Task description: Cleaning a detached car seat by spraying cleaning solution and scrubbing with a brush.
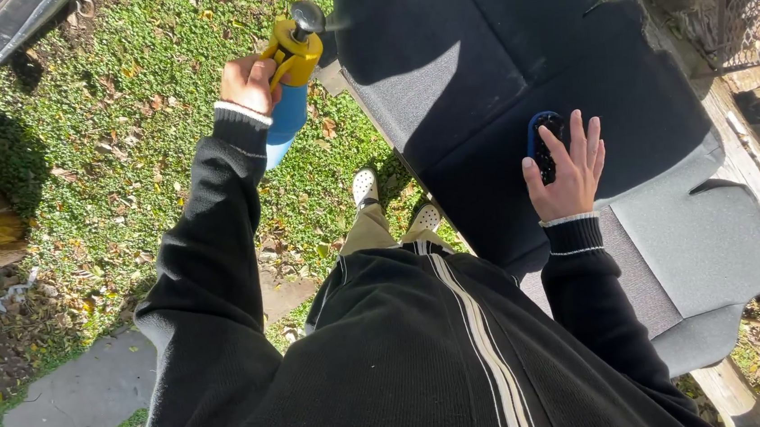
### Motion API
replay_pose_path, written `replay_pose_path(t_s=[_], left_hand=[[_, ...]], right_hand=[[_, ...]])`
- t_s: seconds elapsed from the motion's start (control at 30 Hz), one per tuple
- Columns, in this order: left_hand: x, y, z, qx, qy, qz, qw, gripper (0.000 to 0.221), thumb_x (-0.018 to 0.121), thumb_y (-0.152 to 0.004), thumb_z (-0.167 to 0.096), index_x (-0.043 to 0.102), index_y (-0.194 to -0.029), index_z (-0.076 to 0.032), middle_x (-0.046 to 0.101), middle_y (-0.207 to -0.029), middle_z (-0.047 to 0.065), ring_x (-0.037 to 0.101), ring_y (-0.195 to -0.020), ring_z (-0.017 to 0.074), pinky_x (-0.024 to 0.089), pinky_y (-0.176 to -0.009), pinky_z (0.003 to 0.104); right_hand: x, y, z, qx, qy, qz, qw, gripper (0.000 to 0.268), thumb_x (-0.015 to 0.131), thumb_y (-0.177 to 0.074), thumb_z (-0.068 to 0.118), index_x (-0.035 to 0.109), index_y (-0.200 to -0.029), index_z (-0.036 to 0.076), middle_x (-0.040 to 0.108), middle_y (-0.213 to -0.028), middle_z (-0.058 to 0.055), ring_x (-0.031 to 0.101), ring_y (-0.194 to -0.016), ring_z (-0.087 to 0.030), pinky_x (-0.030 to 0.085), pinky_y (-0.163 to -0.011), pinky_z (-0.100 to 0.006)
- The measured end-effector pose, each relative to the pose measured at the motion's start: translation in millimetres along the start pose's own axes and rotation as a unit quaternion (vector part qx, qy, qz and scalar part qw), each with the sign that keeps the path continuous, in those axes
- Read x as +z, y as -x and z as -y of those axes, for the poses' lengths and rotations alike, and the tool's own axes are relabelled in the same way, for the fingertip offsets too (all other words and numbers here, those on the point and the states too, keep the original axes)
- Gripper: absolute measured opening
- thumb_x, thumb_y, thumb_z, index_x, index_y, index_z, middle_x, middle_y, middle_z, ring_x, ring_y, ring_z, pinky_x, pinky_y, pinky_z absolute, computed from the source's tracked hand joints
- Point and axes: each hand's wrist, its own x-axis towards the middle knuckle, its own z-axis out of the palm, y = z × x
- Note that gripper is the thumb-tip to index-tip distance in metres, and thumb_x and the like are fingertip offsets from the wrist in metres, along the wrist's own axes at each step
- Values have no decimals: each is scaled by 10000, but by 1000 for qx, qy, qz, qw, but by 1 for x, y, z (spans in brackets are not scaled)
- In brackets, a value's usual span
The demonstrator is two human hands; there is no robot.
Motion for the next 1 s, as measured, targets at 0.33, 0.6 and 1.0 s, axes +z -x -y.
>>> replay_pose_path(t_s=[0.33,0.6,1.0], left_hand=[[31,105,-23,-35,-54,-16,998,352,548,-929,-284,735,-665,-146,525,-459,33,546,-442,204,492,-551,340],[73,161,-7,-14,-32,37,999,414,565,-959,-238,642,-563,-145,558,-464,58,567,-493,275,476,-607,367],[108,152,-37,-24,34,61,997,401,571,-955,-170,614,-562,-103,524,-445,41,515,-462,235,458,-586,345]], right_hand=[[10,6,-26,-13,-16,3,1000,601,662,-1060,493,637,-1535,126,269,-1768,-200,100,-1618,-450,99,-1270,-639],[12,1,-29,-21,-7,-1,1000,605,663,-1040,508,643,-1518,139,282,-1768,-184,112,-1627,-438,106,-1273,-625],[16,-3,-35,-16,-5,-11,1000,615,662,-1031,527,632,-1525,161,288,-1766,-182,124,-1626,-441,93,-1277,-615]])
